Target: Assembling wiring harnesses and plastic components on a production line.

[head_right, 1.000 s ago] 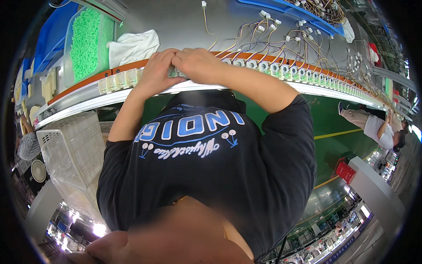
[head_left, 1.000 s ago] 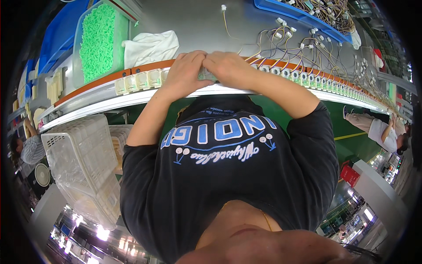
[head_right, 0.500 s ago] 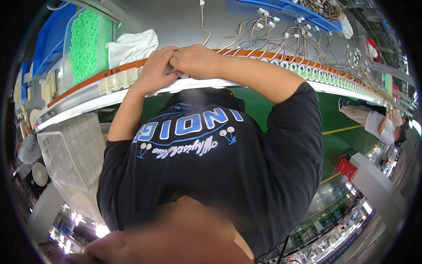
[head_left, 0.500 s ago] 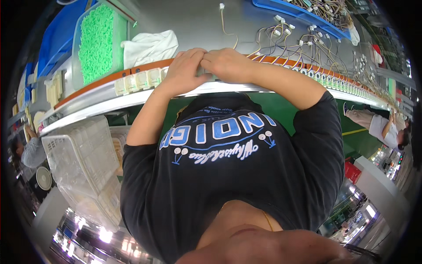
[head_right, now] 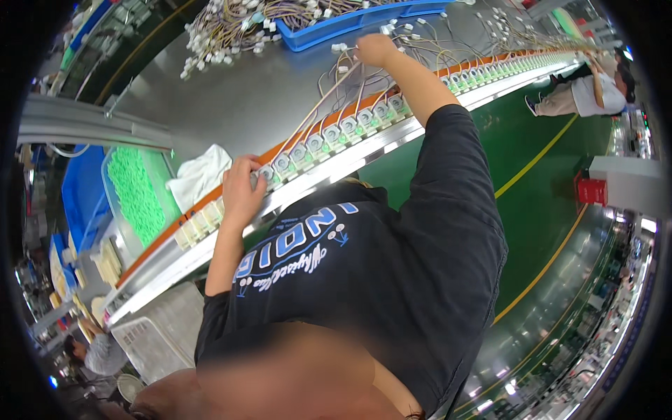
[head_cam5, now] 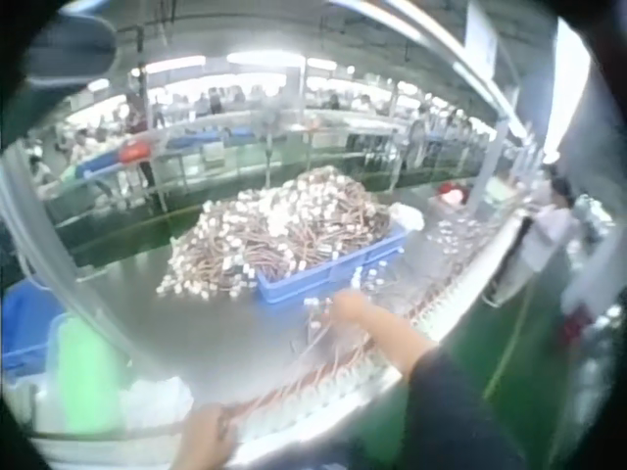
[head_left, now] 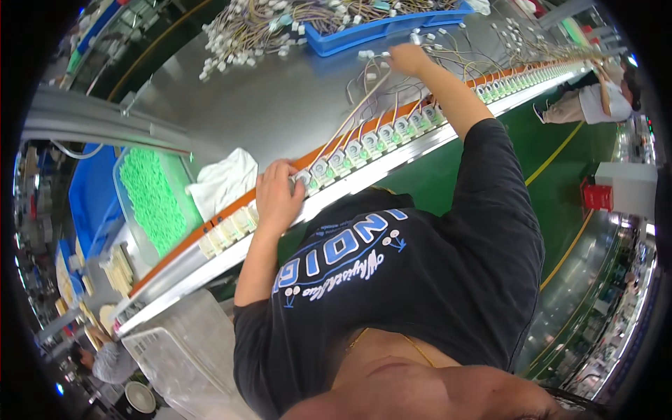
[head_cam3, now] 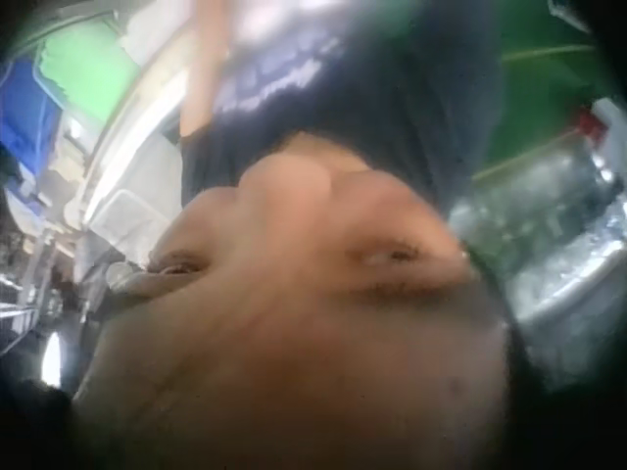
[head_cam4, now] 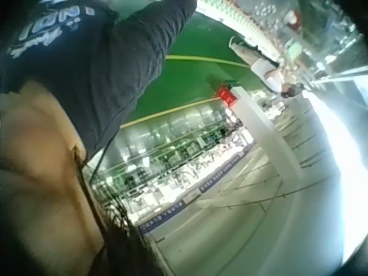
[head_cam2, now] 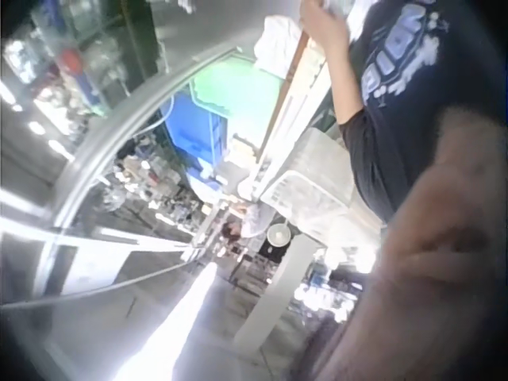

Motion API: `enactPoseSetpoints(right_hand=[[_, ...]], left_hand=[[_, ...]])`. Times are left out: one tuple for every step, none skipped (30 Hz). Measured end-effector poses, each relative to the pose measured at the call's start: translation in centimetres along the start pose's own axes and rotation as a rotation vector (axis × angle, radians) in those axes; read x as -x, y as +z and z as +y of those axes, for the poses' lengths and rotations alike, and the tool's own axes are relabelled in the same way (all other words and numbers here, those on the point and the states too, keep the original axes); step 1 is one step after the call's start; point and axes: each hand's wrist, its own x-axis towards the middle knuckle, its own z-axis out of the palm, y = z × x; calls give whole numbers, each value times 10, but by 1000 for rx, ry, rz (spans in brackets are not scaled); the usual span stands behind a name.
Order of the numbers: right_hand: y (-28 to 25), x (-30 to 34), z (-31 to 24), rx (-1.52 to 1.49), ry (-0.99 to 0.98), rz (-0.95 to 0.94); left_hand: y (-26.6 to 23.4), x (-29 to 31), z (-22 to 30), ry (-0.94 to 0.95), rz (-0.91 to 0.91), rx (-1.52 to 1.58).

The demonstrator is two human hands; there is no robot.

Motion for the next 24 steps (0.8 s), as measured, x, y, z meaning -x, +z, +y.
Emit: enactPoseSetpoints(right_hand=[[7, 5, 5, 60, 17, -31], [12, 7, 13, 119, 35, -61], [17, 4, 20, 121, 53, -52], [14, 0, 14, -25, 71, -170], [11, -3, 10, -170, 88, -286], [7, -3, 10, -168, 98, -279], [0, -4, 9, -193, 90, -277], [-5, -7, 12, -217, 79, -273], [-5, -13, 27, -218, 79, -261], [-1, -18, 50, -153, 113, -140], [-6, -22, 63, -91, 128, -20], [-15, -26, 80, -89, 210, 3], [-12, -31, 107, -79, 248, 119], [-14, -36, 131, -72, 284, 234], [-15, -41, 156, -89, 354, 281], [-23, -50, 172, -111, 416, 327], [-29, -60, 189, -114, 400, 334], [-33, -72, 208, -82, 379, 420], [-33, -85, 224, -59, 351, 502], [-32, -95, 237, -72, 328, 504], [-30, -105, 250, -51, 273, 583], [-28, -120, 259, -30, 215, 666], [-26, -129, 259, -50, 193, 670], [-24, -134, 256, 13, 219, 586]], left_hand=[[1, 1, -1, -7, 12, -8], [1, 0, -1, -24, -9, 1], [0, -2, -2, -4, -12, -3], [0, -2, -1, 0, -2, 1], [2, -3, -1, 6, 9, 6], [2, -5, 0, -9, -14, 17], [-1, -5, 2, 0, -12, 12], [-4, -5, 3, -20, -38, 43], [-7, -6, 4, -42, -61, 73], [-8, -10, 1, -63, -132, 142], [-9, -8, -1, -63, -123, 137], [-8, -6, -5, -197, -111, 333], [-5, -9, -5, -324, -98, 536], [-7, -15, 2, -322, -87, 535], [-11, -23, 13, -328, -34, 455], [-14, -28, 20, -342, 25, 371], [-13, -32, 23, -348, 41, 368], [-12, -35, 24, -341, 87, 326], [-10, -37, 27, -344, 135, 279], [-4, -39, 28, -380, 213, 338], [-1, -41, 32, -397, 231, 328], [4, -44, 36, -429, 277, 362], [6, -45, 40, -460, 320, 393], [10, -46, 44, -463, 348, 412]])
